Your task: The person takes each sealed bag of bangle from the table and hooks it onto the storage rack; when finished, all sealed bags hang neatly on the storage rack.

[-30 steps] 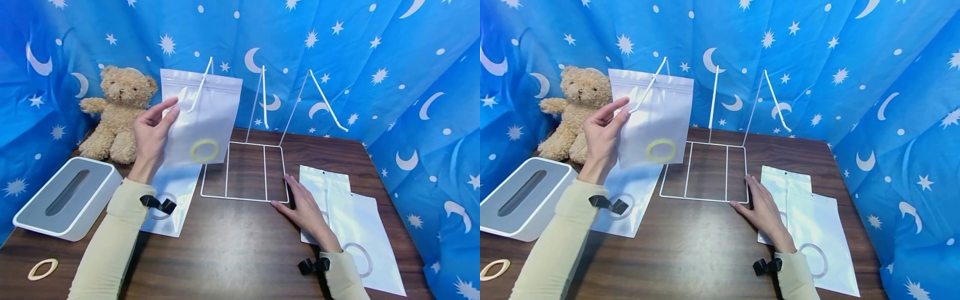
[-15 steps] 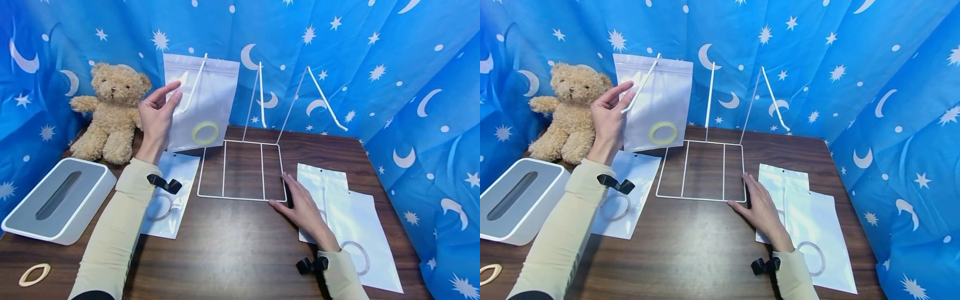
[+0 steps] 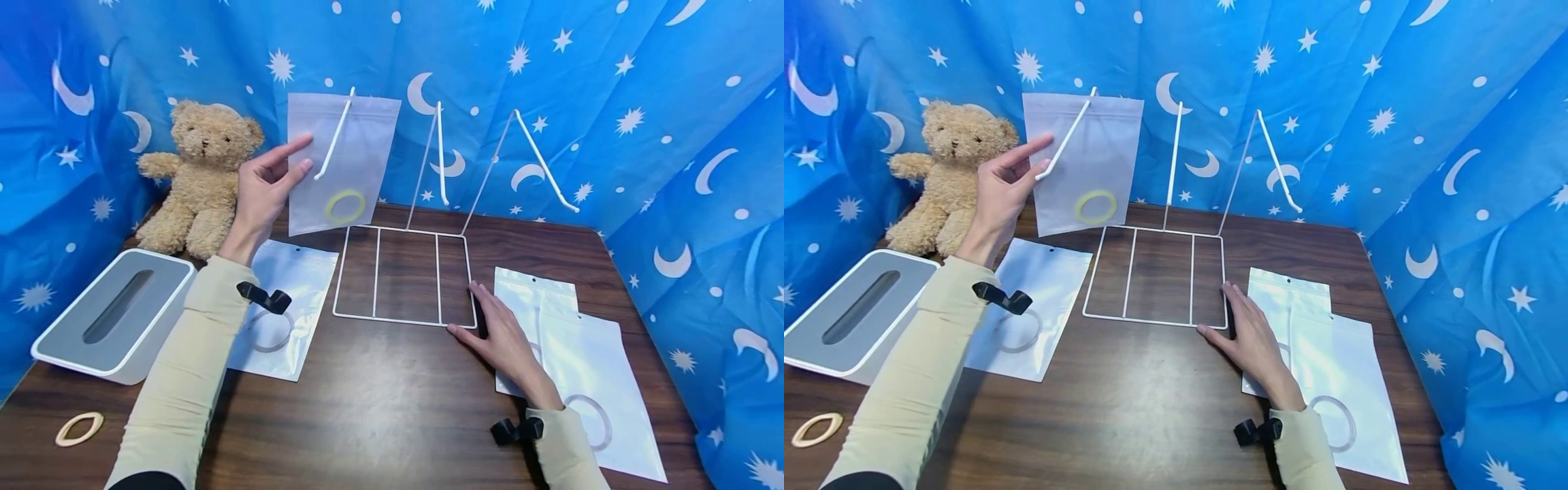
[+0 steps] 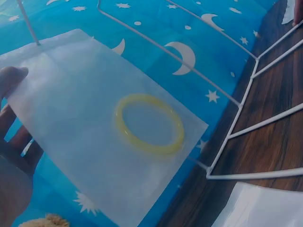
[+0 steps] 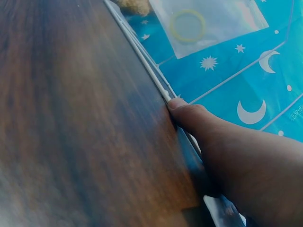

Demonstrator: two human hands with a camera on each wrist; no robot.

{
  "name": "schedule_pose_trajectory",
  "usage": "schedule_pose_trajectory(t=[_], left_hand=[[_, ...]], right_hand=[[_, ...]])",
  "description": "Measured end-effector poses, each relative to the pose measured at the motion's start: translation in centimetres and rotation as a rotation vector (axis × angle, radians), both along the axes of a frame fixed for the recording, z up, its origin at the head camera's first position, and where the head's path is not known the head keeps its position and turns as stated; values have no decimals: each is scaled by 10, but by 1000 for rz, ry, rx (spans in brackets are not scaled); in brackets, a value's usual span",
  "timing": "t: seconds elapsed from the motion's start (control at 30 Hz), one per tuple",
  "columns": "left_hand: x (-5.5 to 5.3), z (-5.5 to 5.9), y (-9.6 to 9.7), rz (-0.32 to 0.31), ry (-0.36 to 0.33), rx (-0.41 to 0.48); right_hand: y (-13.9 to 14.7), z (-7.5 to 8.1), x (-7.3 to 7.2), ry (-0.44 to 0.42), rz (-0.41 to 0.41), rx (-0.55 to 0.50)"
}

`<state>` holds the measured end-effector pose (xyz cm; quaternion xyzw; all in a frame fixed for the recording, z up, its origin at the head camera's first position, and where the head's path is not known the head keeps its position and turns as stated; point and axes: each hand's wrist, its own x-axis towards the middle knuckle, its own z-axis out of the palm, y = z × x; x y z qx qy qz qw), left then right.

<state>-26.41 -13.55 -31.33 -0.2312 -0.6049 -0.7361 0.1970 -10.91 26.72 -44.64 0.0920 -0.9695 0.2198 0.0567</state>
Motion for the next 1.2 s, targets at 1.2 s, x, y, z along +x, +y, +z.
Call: schedule_pose_trajectory(t=[1.2], left_hand=[[141, -104, -68, 500, -386, -1114]], right_hand=[[3, 3, 3, 0, 3, 4]])
